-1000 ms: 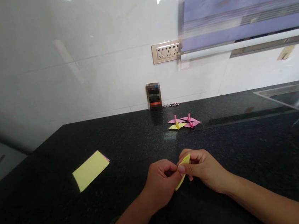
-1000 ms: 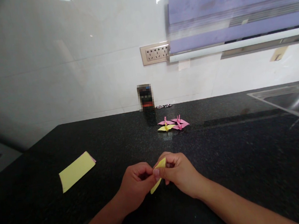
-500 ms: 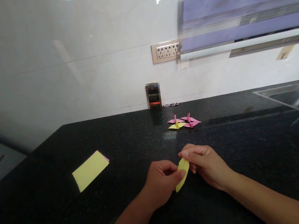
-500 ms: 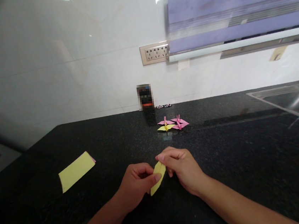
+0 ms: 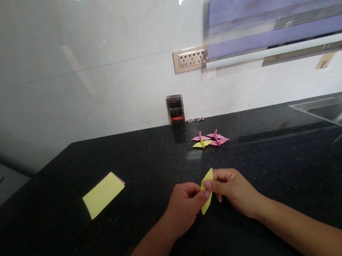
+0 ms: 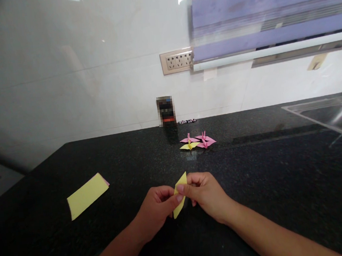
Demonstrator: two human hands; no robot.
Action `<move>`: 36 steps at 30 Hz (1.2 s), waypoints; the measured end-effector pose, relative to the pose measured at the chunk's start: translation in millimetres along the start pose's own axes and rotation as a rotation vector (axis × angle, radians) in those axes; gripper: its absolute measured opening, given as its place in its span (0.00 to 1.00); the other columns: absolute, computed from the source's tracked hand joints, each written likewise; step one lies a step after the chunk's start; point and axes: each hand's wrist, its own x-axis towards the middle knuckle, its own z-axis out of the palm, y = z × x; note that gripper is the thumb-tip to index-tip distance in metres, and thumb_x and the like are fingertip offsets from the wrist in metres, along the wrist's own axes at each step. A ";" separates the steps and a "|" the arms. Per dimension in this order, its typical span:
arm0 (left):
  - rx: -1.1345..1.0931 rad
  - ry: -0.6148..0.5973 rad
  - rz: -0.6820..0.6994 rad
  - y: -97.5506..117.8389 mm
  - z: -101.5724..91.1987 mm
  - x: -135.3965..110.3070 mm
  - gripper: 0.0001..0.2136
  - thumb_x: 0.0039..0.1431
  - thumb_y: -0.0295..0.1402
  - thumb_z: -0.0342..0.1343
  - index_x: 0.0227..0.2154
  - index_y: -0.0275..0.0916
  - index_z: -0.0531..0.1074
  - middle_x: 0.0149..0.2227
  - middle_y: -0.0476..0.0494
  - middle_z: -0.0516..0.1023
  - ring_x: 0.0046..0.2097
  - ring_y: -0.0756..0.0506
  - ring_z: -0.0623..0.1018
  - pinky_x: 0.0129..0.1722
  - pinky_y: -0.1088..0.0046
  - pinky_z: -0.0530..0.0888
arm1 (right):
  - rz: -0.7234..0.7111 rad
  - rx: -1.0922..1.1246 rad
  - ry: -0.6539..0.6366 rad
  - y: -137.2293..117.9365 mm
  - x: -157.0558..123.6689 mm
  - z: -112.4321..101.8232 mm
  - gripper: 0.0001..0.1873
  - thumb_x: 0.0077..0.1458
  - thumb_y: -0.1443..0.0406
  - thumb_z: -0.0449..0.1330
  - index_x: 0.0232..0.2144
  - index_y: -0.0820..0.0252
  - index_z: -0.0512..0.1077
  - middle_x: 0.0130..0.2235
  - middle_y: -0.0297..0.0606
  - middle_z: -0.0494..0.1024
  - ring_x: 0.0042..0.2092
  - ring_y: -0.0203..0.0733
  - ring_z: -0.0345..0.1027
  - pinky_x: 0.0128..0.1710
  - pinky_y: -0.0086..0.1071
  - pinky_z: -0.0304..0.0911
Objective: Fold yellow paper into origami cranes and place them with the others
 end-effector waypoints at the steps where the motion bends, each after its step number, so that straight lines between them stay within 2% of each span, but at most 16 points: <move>1: 0.020 -0.012 -0.001 0.4 0.0 -0.2 0.14 0.46 0.41 0.53 0.18 0.33 0.68 0.14 0.53 0.62 0.18 0.55 0.59 0.17 0.79 0.54 | 0.001 0.004 0.006 0.2 0.1 -0.1 0.14 0.44 0.58 0.59 0.20 0.65 0.69 0.20 0.31 0.67 0.20 0.28 0.54 0.17 0.23 0.50; 13: 0.074 -0.002 -0.022 -0.9 -0.4 -1.7 0.13 0.44 0.39 0.54 0.16 0.33 0.68 0.13 0.53 0.62 0.17 0.55 0.59 0.17 0.79 0.55 | 0.002 0.012 0.049 2.3 1.1 -1.4 0.14 0.43 0.57 0.59 0.20 0.64 0.69 0.21 0.32 0.67 0.20 0.29 0.54 0.17 0.24 0.50; 18: 0.066 0.005 -0.052 0.8 -0.1 -5.5 0.10 0.42 0.37 0.56 0.17 0.33 0.69 0.13 0.53 0.63 0.17 0.55 0.60 0.16 0.79 0.55 | -0.026 0.086 0.157 -1.0 4.9 -8.7 0.14 0.43 0.58 0.60 0.19 0.64 0.67 0.18 0.30 0.64 0.18 0.28 0.52 0.17 0.24 0.48; 22: 0.083 0.005 -0.022 -1.6 -0.9 -8.1 0.12 0.43 0.38 0.56 0.16 0.33 0.70 0.13 0.52 0.64 0.16 0.55 0.60 0.16 0.79 0.55 | -0.055 0.134 0.231 -6.0 7.4 -16.1 0.16 0.42 0.57 0.60 0.16 0.63 0.64 0.15 0.28 0.60 0.17 0.28 0.51 0.16 0.24 0.47; 25: 0.020 0.027 0.000 -3.5 -2.3 -5.8 0.12 0.42 0.40 0.56 0.20 0.33 0.71 0.15 0.51 0.66 0.17 0.55 0.62 0.17 0.80 0.57 | -0.023 0.100 0.182 -8.1 6.9 -17.0 0.15 0.41 0.56 0.61 0.18 0.64 0.67 0.15 0.28 0.62 0.17 0.27 0.51 0.15 0.24 0.46; 29: -0.124 0.004 0.000 -2.5 -3.6 -0.9 0.13 0.41 0.37 0.58 0.28 0.32 0.72 0.23 0.46 0.72 0.22 0.53 0.66 0.21 0.79 0.62 | 0.028 0.008 0.027 -6.8 4.5 -13.5 0.15 0.41 0.56 0.61 0.19 0.65 0.69 0.19 0.32 0.67 0.18 0.27 0.53 0.16 0.23 0.49; 33: -0.115 0.011 -0.009 -0.3 -4.5 1.1 0.09 0.42 0.34 0.58 0.23 0.32 0.72 0.20 0.48 0.71 0.20 0.54 0.65 0.21 0.79 0.62 | 0.033 -0.036 -0.038 -2.8 3.5 -10.0 0.16 0.43 0.56 0.59 0.21 0.65 0.70 0.21 0.33 0.69 0.19 0.27 0.54 0.16 0.23 0.51; 36: -0.105 0.119 0.021 0.6 -5.7 2.3 0.08 0.42 0.34 0.57 0.21 0.33 0.70 0.18 0.50 0.69 0.19 0.54 0.65 0.20 0.79 0.62 | 0.051 -0.034 -0.037 0.2 3.2 -7.4 0.16 0.41 0.55 0.60 0.24 0.64 0.69 0.22 0.32 0.68 0.19 0.28 0.56 0.17 0.23 0.53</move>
